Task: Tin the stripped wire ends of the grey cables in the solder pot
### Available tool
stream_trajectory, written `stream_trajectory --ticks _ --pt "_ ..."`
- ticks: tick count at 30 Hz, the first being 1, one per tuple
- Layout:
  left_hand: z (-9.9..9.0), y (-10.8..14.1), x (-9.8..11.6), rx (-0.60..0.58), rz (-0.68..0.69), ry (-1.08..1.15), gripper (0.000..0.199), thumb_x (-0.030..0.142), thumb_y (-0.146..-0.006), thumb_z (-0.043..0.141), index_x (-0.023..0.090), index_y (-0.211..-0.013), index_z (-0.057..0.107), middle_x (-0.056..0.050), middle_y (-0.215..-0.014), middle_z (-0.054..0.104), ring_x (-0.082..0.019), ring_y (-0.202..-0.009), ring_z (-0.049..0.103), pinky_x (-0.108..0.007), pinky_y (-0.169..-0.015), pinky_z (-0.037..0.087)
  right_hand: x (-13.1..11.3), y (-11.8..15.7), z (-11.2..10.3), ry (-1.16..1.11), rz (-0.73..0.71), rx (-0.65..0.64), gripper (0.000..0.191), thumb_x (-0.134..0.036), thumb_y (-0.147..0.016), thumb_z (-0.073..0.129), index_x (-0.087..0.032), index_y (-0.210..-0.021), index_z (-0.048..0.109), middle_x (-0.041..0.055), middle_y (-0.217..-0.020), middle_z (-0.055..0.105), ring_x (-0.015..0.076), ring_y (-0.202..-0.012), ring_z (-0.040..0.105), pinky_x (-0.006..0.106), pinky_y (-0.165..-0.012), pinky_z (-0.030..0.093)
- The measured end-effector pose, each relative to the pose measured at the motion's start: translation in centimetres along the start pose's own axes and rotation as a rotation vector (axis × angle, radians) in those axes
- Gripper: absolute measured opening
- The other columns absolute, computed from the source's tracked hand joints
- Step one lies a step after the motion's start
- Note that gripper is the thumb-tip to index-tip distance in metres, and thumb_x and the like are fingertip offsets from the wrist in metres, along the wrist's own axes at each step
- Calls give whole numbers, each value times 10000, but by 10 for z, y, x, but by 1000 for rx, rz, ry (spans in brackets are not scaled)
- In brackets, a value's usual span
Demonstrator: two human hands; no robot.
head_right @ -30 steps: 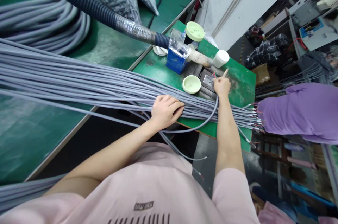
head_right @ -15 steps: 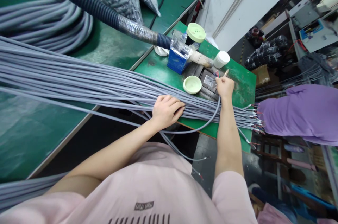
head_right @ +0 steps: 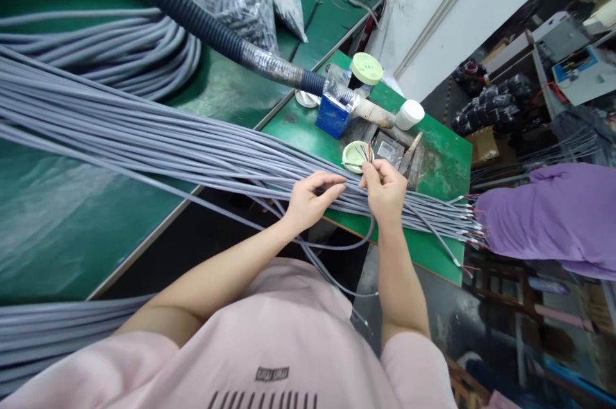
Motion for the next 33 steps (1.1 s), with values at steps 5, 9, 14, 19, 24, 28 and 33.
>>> stream_trajectory --ticks 5,9,14,19,24,28,33 --pt "22 1 8 24 -418 692 251 349 -719 775 173 -883 702 2 -737 684 -95 -642 593 -227 -626 447 -13 24 10 -15 -13 12 230 -386 -871 616 -194 -745 625 -46 -554 579 102 -506 528 236 -524 433" --pt "31 3 12 60 -469 869 234 323 -687 798 167 -801 665 24 -680 640 -74 -611 583 -199 -593 434 -13 32 9 5 2 24 203 -388 -858 623 -213 -756 639 -44 -571 593 117 -507 556 253 -529 468" --pt "31 4 17 67 -413 863 224 318 -697 785 155 -716 632 26 -643 605 -67 -587 546 -208 -593 427 -11 37 7 -40 51 -16 178 -399 -840 637 -233 -780 657 -34 -608 621 139 -539 589 274 -533 497" --pt "32 5 16 93 -359 784 234 318 -682 790 151 -692 627 32 -612 583 -57 -552 490 -207 -571 395 -7 38 9 -13 23 28 171 -384 -840 629 -229 -772 650 -32 -624 621 137 -547 580 275 -547 486" --pt "38 7 14 96 -369 756 231 331 -687 785 152 -707 641 27 -628 593 -59 -544 478 -213 -569 392 -7 37 9 28 -7 68 198 -402 -856 604 -224 -772 625 -34 -634 572 123 -536 519 264 -537 440" --pt "28 5 14 15 -302 535 229 372 -724 755 160 -781 691 -1 -685 642 -98 -595 534 -251 -606 421 -1 18 -12 167 -64 130 247 -418 -876 566 -216 -735 572 -47 -585 468 113 -515 421 255 -521 364" --pt "-11 -7 8 -17 242 -306 145 314 -857 623 202 -861 714 -45 -842 713 -188 -830 594 -358 -811 427 41 -41 -56 464 -100 204 271 -407 -856 533 -208 -672 516 -52 -568 388 116 -539 367 253 -541 319"
Point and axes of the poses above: each hand's wrist, its own y-axis away from the middle knuckle, its own z-axis out of the palm, x = y × z, the point moved 1 cm from there along -y, towards the middle knuckle
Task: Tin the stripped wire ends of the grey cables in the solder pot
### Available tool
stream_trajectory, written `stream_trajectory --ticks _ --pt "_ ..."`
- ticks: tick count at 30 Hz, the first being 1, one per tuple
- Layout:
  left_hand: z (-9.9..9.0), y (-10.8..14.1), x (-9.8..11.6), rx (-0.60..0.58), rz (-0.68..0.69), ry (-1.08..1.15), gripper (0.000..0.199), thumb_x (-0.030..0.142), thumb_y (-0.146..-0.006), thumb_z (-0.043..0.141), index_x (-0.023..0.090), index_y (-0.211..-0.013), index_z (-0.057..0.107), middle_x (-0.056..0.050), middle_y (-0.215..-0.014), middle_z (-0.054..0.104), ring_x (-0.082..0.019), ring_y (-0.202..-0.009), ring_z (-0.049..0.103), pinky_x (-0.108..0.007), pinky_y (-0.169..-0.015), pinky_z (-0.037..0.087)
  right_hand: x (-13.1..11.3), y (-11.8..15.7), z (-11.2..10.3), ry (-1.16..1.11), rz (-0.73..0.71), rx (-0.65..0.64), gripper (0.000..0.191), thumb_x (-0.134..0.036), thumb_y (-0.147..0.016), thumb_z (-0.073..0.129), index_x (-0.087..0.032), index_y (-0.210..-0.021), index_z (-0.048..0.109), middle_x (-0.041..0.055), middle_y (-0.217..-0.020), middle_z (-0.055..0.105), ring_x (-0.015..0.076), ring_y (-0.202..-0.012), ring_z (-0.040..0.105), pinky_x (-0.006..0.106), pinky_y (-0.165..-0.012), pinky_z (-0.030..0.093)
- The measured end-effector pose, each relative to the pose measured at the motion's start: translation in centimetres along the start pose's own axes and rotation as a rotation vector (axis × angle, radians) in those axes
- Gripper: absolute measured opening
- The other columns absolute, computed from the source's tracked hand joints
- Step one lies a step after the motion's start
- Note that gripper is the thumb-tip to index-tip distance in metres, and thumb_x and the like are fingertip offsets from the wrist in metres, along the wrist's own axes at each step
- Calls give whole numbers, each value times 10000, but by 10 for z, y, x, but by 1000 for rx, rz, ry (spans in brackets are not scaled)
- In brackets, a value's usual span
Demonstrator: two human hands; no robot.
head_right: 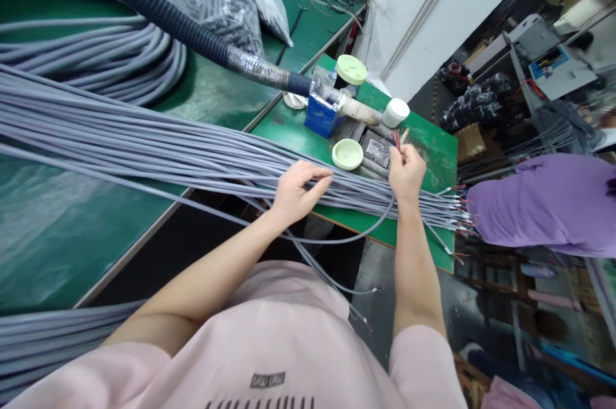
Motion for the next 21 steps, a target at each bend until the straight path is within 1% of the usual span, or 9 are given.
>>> stream_trajectory --ticks 2,4,6,8,10,14,16,21 --pt "-8 -2 -12 2 89 -247 154 297 -887 582 205 -895 705 -47 -869 721 -201 -853 595 -369 -801 403 27 -21 5 121 1 -25 256 -375 -836 527 -204 -646 500 -53 -558 387 117 -551 365 253 -563 315" --pt "-10 -2 -22 -36 144 -391 166 304 -900 565 204 -919 696 -50 -890 722 -209 -870 594 -373 -788 385 49 -36 13 248 13 -68 265 -365 -816 529 -205 -610 482 -45 -553 406 125 -561 374 261 -582 311" --pt "-9 0 -26 -75 182 -462 174 314 -907 556 206 -932 690 -51 -911 722 -214 -891 591 -379 -793 373 65 -44 23 385 36 -136 263 -365 -810 526 -205 -603 495 -22 -575 469 142 -585 413 274 -608 317" --pt "-7 1 -27 -89 201 -492 180 320 -913 547 208 -936 685 -51 -923 721 -216 -903 586 -382 -795 365 75 -47 32 484 60 -199 247 -365 -813 520 -202 -628 536 12 -626 548 166 -624 466 286 -637 326" --pt "-5 2 -26 -95 208 -509 185 324 -917 540 210 -943 683 -51 -925 720 -216 -901 582 -381 -789 361 81 -47 40 521 74 -234 237 -364 -818 518 -199 -657 573 45 -678 606 188 -664 511 295 -657 334" --pt "-6 2 -24 -101 214 -528 187 327 -918 539 214 -957 682 -46 -925 719 -216 -898 577 -382 -793 358 85 -46 49 579 85 -288 231 -361 -835 512 -193 -735 635 88 -762 670 219 -727 567 304 -680 346" --pt "-6 2 -24 -104 209 -529 181 323 -916 542 215 -957 681 -44 -927 720 -216 -899 577 -385 -796 358 86 -45 52 603 93 -313 239 -365 -842 509 -190 -774 658 102 -794 687 229 -748 584 307 -684 352" --pt "-5 2 -26 -125 197 -526 184 318 -916 535 220 -969 681 -53 -937 721 -225 -917 575 -398 -815 356 87 -44 56 618 107 -329 264 -372 -853 504 -187 -803 685 117 -825 701 250 -778 604 315 -678 357"
Point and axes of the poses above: each hand's wrist, its own y-axis away from the middle knuckle, its own z-axis out of the palm, x = y × z, the point moved 1 cm from there along -y, towards the middle knuckle
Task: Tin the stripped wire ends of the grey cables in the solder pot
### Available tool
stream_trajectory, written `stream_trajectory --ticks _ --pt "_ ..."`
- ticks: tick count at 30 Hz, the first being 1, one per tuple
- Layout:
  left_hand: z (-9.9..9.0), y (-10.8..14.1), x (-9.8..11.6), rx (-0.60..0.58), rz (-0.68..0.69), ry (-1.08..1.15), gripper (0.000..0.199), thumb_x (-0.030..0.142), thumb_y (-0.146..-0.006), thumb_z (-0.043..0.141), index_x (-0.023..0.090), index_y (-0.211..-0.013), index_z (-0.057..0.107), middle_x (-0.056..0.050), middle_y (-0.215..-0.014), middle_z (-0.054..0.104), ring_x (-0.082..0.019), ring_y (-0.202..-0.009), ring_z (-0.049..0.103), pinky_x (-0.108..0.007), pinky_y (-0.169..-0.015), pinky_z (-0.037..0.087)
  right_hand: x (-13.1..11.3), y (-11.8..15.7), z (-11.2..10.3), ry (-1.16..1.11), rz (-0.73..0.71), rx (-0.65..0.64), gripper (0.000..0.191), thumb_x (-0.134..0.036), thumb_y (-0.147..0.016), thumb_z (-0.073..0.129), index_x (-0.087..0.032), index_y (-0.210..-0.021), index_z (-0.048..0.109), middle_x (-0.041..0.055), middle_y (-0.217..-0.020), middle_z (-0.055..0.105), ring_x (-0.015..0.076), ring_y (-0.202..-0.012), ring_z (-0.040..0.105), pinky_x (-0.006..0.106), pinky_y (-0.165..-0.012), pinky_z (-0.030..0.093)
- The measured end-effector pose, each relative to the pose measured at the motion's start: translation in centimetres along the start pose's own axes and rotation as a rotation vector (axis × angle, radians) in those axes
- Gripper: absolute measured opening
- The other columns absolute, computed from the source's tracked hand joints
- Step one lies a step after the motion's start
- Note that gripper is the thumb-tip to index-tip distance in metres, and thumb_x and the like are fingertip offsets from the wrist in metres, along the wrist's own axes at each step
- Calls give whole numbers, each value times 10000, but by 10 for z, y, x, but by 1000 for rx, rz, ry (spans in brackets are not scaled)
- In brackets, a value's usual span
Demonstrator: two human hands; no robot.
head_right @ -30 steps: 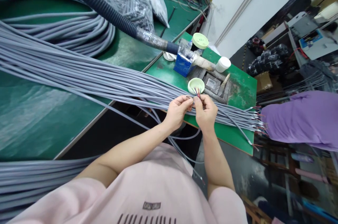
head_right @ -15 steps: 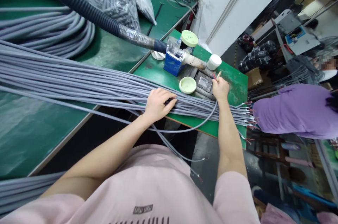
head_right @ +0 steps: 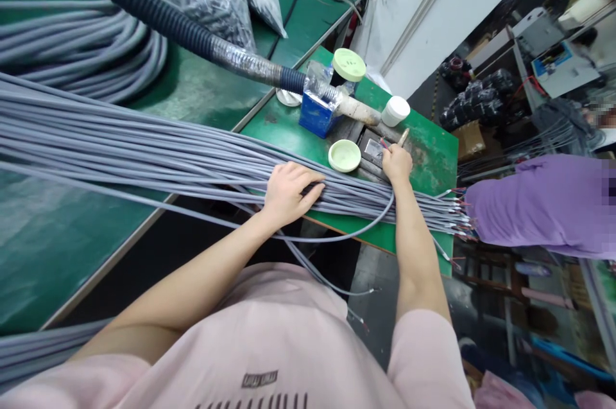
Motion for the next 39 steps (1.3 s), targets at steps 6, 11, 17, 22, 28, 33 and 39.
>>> stream_trajectory --ticks 6,11,17,22,28,33,39 --pt "0 0 0 -4 -1 -2 183 317 -914 535 223 -973 681 -52 -940 721 -229 -920 574 -402 -819 356 -2 1 -1 0 9 -4 253 -372 -852 518 -190 -825 692 115 -830 702 248 -773 601 314 -677 365" --pt "0 0 0 -3 2 0 181 317 -913 538 219 -966 680 -51 -938 721 -228 -921 573 -401 -817 353 -4 2 -2 -18 7 8 234 -368 -838 539 -194 -765 678 109 -794 691 245 -754 592 312 -664 360" --pt "0 0 1 3 8 -7 176 311 -915 535 216 -954 679 -47 -932 719 -223 -914 574 -396 -809 355 -2 4 -14 -127 -1 101 247 -353 -827 551 -183 -668 634 47 -662 626 188 -666 548 287 -628 362" --pt "0 -1 -2 9 -7 21 184 319 -908 547 214 -952 691 -57 -919 720 -227 -910 582 -396 -802 361 -23 55 -47 -878 49 117 295 -433 -839 560 -163 -771 658 -50 -478 499 97 -411 400 233 -444 312" --pt "2 7 22 148 -241 675 147 305 -840 656 183 -884 726 -40 -817 698 -165 -789 612 -322 -762 450 -70 154 -76 -1399 83 -28 417 -427 -837 631 -206 -1190 620 -63 -506 560 72 -384 413 192 -375 293" --pt "20 18 63 -40 -643 1447 295 337 -723 777 148 -939 705 -14 -732 684 -120 -650 623 -258 -668 491 -89 193 -75 -1541 115 -142 425 -374 -833 654 -216 -1224 603 -64 -495 564 64 -378 396 191 -373 288" --pt "24 17 86 21 -587 1617 185 326 -814 698 163 -874 632 48 -514 579 -120 -419 559 -257 -493 468 -91 207 -66 -1650 153 -207 393 -352 -844 651 -217 -1208 590 -79 -484 532 64 -392 400 179 -388 289"
Point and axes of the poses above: each hand's wrist, its own y-axis away from the middle knuckle, its own z-axis out of the palm, x = y × z, the point moved 1 cm from there along -y, towards the middle knuckle
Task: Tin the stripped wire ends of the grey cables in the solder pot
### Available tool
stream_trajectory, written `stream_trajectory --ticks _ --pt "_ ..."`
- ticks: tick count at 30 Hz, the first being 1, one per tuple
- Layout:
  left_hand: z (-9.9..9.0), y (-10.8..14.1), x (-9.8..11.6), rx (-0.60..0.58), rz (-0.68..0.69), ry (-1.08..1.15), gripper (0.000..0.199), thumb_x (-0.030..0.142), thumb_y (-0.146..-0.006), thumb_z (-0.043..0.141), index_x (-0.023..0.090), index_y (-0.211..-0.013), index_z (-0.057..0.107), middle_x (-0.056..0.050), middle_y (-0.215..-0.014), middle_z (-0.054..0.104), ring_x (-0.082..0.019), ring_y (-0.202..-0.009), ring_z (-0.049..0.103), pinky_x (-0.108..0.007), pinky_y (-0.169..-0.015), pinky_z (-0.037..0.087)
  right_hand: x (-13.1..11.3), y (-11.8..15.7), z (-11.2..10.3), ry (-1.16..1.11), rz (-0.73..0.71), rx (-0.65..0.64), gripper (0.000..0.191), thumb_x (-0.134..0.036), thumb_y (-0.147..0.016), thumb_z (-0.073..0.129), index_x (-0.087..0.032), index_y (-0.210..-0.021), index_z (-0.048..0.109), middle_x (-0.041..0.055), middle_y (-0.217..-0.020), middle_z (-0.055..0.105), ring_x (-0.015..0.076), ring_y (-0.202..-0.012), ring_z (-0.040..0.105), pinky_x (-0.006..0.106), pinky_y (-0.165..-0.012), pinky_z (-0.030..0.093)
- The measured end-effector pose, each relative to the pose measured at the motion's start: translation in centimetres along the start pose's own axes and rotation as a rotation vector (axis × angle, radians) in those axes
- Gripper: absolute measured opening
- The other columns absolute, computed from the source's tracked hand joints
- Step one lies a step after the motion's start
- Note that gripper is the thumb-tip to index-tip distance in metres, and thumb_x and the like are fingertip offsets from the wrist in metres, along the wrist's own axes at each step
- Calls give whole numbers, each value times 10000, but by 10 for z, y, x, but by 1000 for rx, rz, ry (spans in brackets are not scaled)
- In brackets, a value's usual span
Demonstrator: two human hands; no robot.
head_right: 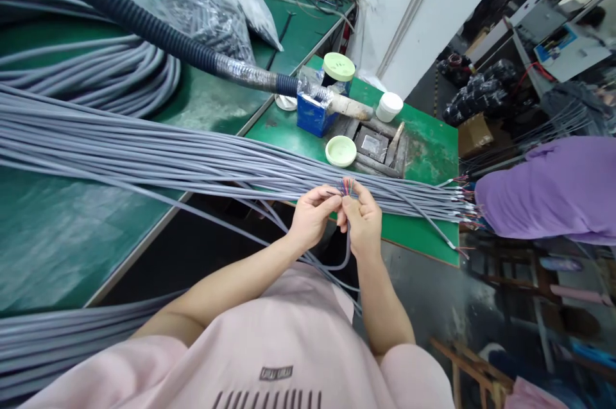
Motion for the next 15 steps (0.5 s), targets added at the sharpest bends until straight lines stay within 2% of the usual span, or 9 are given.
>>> stream_trajectory --ticks 3,5,6,9,10,12,14,15 --pt "-4 -1 9 152 178 -221 147 311 -802 715 174 -829 669 24 -628 623 -107 -532 597 -244 -553 481 4 8 -1 -22 2 -40 442 -348 -856 636 -236 -1269 527 -57 -585 604 66 -420 445 184 -420 330" --pt "-9 -2 15 199 374 -446 105 290 -788 730 189 -797 701 -3 -734 668 -118 -665 626 -258 -647 492 7 14 -2 -47 8 -37 468 -342 -858 630 -247 -1293 488 -52 -620 617 66 -421 447 184 -419 329" --pt "-11 -1 17 147 484 -557 80 277 -786 731 199 -792 715 -11 -759 684 -125 -703 631 -269 -682 492 9 16 -2 -69 9 -20 471 -340 -854 634 -251 -1290 481 -63 -601 597 63 -410 427 180 -408 313" --pt "-13 3 16 -142 723 -760 36 229 -794 715 227 -820 739 -19 -751 708 -132 -700 629 -293 -706 487 10 23 -4 -147 10 42 475 -322 -827 666 -258 -1262 486 -104 -523 495 52 -376 352 164 -378 266" --pt "-13 5 14 -184 732 -770 55 217 -796 711 231 -839 742 -20 -752 711 -133 -703 630 -295 -711 488 10 24 -5 -162 15 53 476 -316 -826 667 -262 -1262 484 -109 -514 482 51 -371 343 161 -373 262" --pt "-13 9 9 -102 620 -703 126 220 -800 711 230 -922 740 -30 -800 712 -135 -734 632 -292 -726 495 10 28 -5 -164 25 63 467 -309 -846 645 -269 -1278 472 -101 -521 504 54 -374 360 158 -370 271" --pt "-13 11 4 -6 374 -561 217 269 -789 731 217 -1000 727 -39 -855 699 -139 -761 638 -284 -732 508 11 32 -5 -150 25 71 461 -310 -870 618 -282 -1299 455 -89 -537 539 61 -380 391 160 -371 290" --pt "-13 13 1 -7 229 -481 255 304 -784 738 204 -1019 723 -35 -830 685 -137 -732 639 -276 -706 511 12 34 -7 -139 23 76 464 -313 -873 616 -289 -1305 450 -86 -547 552 64 -383 405 161 -370 301"
Point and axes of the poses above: each hand's wrist, its own y-axis away from the middle knuckle, its own z-axis out of the palm, x = y × z, the point moved 1 cm from there along -y, towards the middle knuckle
